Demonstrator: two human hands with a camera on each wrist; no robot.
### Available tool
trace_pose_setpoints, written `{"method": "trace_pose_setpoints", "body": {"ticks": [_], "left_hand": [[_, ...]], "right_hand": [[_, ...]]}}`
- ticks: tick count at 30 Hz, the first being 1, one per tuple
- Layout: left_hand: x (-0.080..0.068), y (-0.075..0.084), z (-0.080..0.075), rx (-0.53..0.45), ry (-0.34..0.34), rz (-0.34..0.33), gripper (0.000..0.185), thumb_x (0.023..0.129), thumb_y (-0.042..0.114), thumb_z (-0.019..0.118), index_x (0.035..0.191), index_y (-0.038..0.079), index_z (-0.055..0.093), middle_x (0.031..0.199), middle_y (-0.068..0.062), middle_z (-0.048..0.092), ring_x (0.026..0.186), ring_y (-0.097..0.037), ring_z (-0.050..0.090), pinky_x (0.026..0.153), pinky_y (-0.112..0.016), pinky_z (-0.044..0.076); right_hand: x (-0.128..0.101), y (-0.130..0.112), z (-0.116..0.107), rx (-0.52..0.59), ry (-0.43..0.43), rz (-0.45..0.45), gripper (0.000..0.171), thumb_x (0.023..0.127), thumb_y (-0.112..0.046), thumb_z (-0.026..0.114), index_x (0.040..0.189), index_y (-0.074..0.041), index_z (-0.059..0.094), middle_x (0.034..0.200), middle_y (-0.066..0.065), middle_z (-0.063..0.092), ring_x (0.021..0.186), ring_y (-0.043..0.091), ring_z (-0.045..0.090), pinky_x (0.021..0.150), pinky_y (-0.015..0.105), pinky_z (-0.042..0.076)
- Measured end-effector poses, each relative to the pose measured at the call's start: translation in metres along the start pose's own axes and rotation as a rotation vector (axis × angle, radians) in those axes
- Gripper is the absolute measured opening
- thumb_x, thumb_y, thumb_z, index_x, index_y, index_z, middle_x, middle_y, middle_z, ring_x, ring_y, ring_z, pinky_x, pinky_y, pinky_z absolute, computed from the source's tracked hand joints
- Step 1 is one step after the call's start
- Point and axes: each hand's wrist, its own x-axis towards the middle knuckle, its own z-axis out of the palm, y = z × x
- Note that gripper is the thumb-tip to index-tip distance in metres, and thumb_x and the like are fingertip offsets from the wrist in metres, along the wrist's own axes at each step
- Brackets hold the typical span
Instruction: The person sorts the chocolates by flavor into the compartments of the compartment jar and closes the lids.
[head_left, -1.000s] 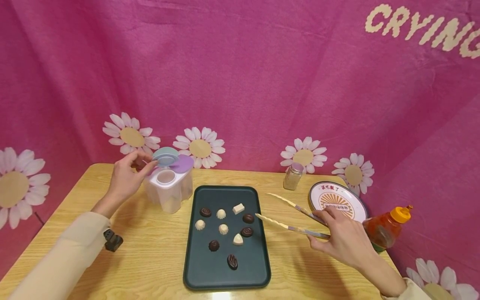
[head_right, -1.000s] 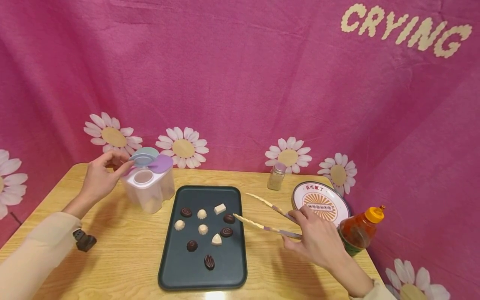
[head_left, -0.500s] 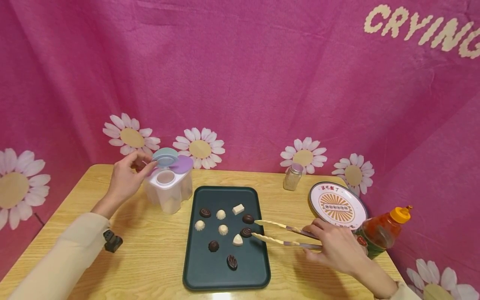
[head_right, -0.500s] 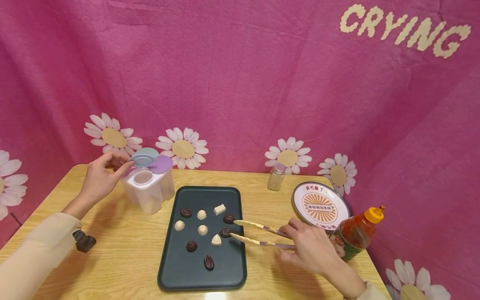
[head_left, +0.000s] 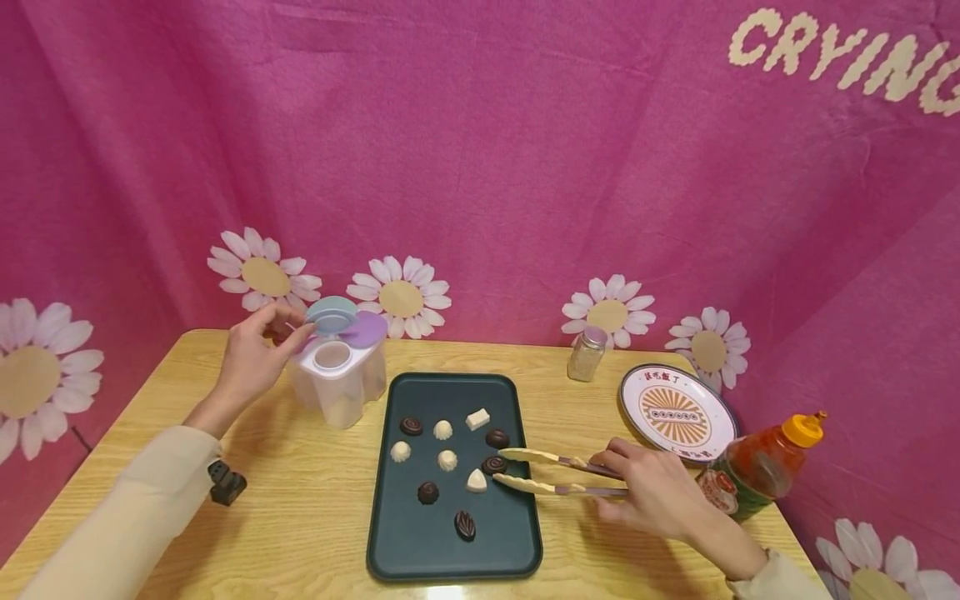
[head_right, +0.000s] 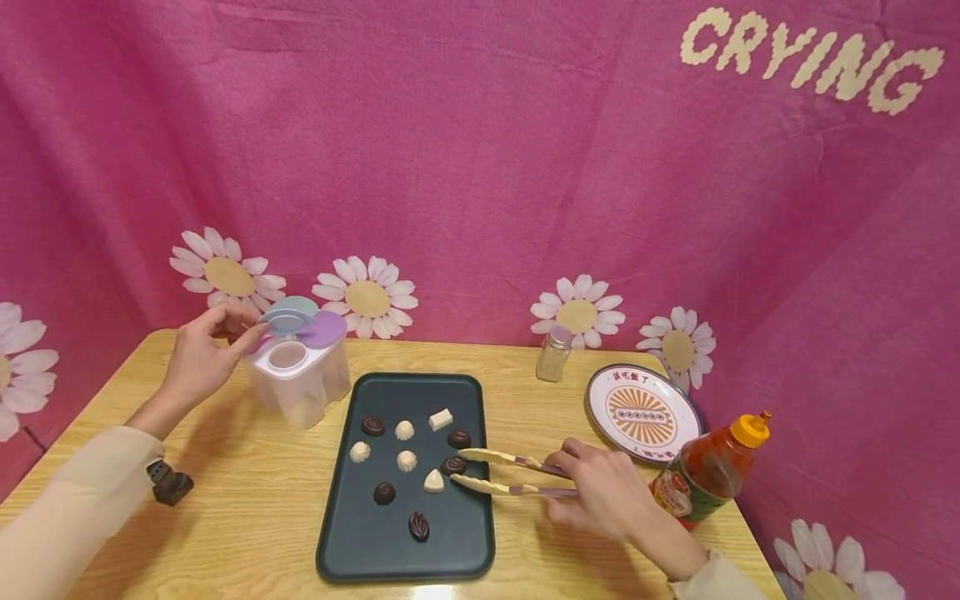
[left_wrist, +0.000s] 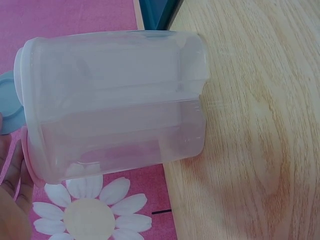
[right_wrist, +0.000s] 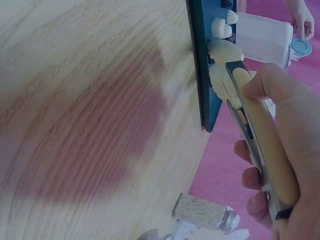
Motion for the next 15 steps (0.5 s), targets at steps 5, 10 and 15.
{"method": "trace_pose_setpoints", "body": {"ticks": [5,10,15], "left_hand": [[0.0,0.0009,0.0006,-0.006,-0.002,0.001,0.017,0.095,0.01,0.078,0.106,0.002,0.069,0.083,-0.011,0.066,0.073,0.002,0.052,0.068,-0.007,0.043],[0.0008,0.0006,0.0006,-0.003,-0.004,0.003,0.017,0.095,0.009,0.078,0.106,0.001,0.068,0.083,-0.011,0.066,0.073,0.002,0.052,0.068,-0.007,0.043],[0.0011,0.0006,-0.0003,-0.003,-0.003,0.008,0.017,0.094,0.008,0.079,0.105,0.001,0.069,0.083,-0.012,0.067,0.072,0.003,0.052,0.068,-0.008,0.043]], "right_hand": [[0.0023,0.0021,0.0033,0.062,-0.036,0.019,0.031,0.071,-0.036,0.087,0.099,-0.028,0.076,0.084,-0.017,0.061,0.063,-0.008,0.041,0.051,0.017,0.03],[0.0036,0.0043,0.006,0.084,-0.043,0.025,0.03,0.072,-0.035,0.087,0.098,-0.028,0.076,0.083,-0.016,0.062,0.062,-0.009,0.04,0.051,0.016,0.03],[0.0042,0.0055,0.0063,0.085,-0.027,0.014,0.03,0.072,-0.035,0.087,0.098,-0.028,0.075,0.083,-0.016,0.061,0.062,-0.009,0.039,0.05,0.016,0.03]]}}
